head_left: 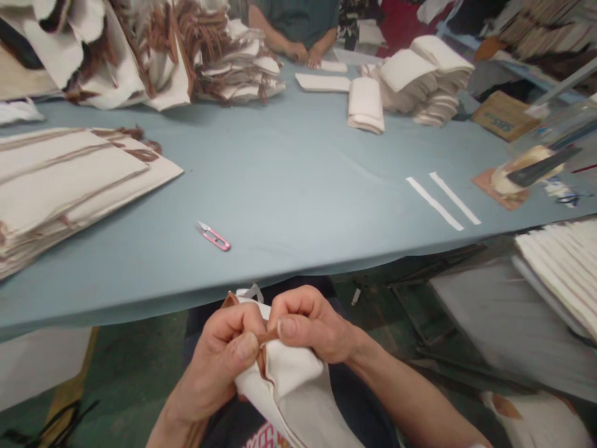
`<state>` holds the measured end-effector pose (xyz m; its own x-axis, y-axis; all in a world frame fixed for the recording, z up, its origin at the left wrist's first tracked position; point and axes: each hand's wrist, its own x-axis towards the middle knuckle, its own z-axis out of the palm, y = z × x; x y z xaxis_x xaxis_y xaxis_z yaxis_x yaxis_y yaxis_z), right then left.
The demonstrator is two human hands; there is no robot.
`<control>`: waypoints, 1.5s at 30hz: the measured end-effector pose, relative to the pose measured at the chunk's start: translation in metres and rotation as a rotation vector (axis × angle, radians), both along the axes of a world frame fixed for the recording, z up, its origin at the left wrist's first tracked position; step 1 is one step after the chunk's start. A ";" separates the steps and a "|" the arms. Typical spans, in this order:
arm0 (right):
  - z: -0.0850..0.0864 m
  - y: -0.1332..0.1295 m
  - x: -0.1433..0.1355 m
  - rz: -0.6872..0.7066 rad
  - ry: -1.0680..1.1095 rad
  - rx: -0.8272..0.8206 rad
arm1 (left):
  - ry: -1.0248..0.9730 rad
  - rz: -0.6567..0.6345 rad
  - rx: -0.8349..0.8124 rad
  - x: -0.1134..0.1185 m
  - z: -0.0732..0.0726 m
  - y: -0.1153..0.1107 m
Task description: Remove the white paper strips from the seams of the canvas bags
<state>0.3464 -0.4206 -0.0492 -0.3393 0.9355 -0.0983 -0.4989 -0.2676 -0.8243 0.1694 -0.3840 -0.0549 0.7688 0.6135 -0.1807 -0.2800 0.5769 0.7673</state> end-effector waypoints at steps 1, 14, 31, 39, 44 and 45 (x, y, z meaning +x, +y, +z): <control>-0.002 -0.001 -0.002 0.000 0.023 0.008 | -0.016 0.021 -0.038 0.000 -0.003 -0.002; 0.002 0.004 0.014 0.079 0.033 0.095 | -0.108 0.200 -0.068 0.015 0.003 -0.008; 0.016 0.022 0.007 0.028 -0.195 0.087 | -0.131 0.163 0.003 0.001 0.017 0.004; 0.024 0.021 0.022 -0.054 -0.389 0.313 | -0.081 0.145 0.077 0.003 0.029 0.015; 0.035 0.025 0.029 -0.053 -0.449 0.389 | 0.208 0.140 0.293 -0.005 0.030 0.027; 0.036 0.026 0.030 -0.050 -0.458 0.399 | 0.262 0.123 0.381 -0.007 0.031 0.030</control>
<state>0.3764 -0.3950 -0.0129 -0.3000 0.9439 0.1380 -0.0737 0.1213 -0.9899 0.1623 -0.3539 -0.0241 0.6446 0.7575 -0.1037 -0.0973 0.2159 0.9716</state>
